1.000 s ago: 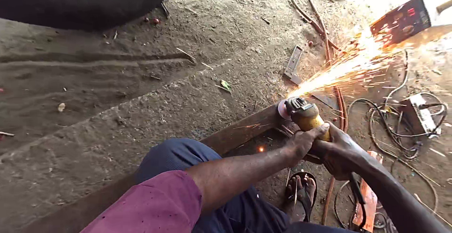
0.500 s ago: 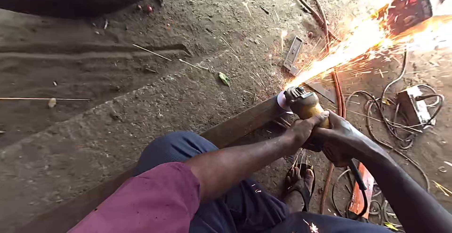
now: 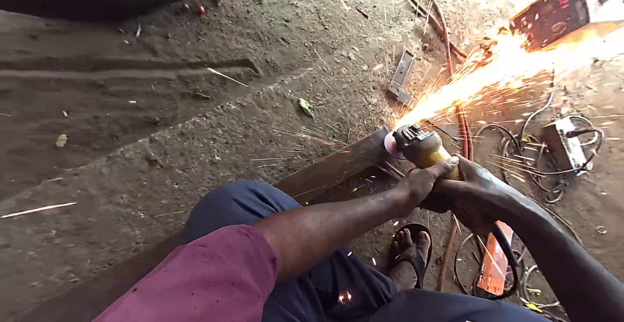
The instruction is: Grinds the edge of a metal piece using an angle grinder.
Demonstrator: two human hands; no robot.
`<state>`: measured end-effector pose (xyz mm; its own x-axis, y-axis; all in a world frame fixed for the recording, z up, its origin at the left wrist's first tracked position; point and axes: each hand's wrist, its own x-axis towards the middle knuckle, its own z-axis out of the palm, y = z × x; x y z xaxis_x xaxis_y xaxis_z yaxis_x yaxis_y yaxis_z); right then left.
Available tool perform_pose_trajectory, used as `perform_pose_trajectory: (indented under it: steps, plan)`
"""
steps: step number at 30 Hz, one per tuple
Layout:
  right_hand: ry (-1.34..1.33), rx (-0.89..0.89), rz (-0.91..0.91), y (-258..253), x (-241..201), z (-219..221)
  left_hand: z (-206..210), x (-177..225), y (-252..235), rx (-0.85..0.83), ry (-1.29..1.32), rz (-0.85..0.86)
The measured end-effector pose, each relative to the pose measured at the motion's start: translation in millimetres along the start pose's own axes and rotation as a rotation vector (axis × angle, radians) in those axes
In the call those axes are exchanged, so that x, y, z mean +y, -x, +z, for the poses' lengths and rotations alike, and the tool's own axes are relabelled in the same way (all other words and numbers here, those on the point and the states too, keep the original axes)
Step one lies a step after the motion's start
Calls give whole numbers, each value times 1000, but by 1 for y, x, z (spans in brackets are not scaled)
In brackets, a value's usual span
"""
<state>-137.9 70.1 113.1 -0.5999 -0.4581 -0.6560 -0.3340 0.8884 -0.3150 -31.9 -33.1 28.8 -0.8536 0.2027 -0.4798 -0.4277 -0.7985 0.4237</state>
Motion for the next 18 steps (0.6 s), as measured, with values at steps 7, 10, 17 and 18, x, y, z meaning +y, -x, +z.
perform_pose_trajectory:
  steps: [7,10,17,18]
  plan:
    - [33,2,-30,-4,-8,-4,-3,4,-3,-3,36,16]
    - [56,11,-21,-6,-7,-5,-5,5,-7,-21,24,10]
    - [-44,-4,-11,24,17,10,8,-19,7,-20,-3,-79]
    - [-20,4,-4,30,28,14,12,-27,9,-31,-2,-113]
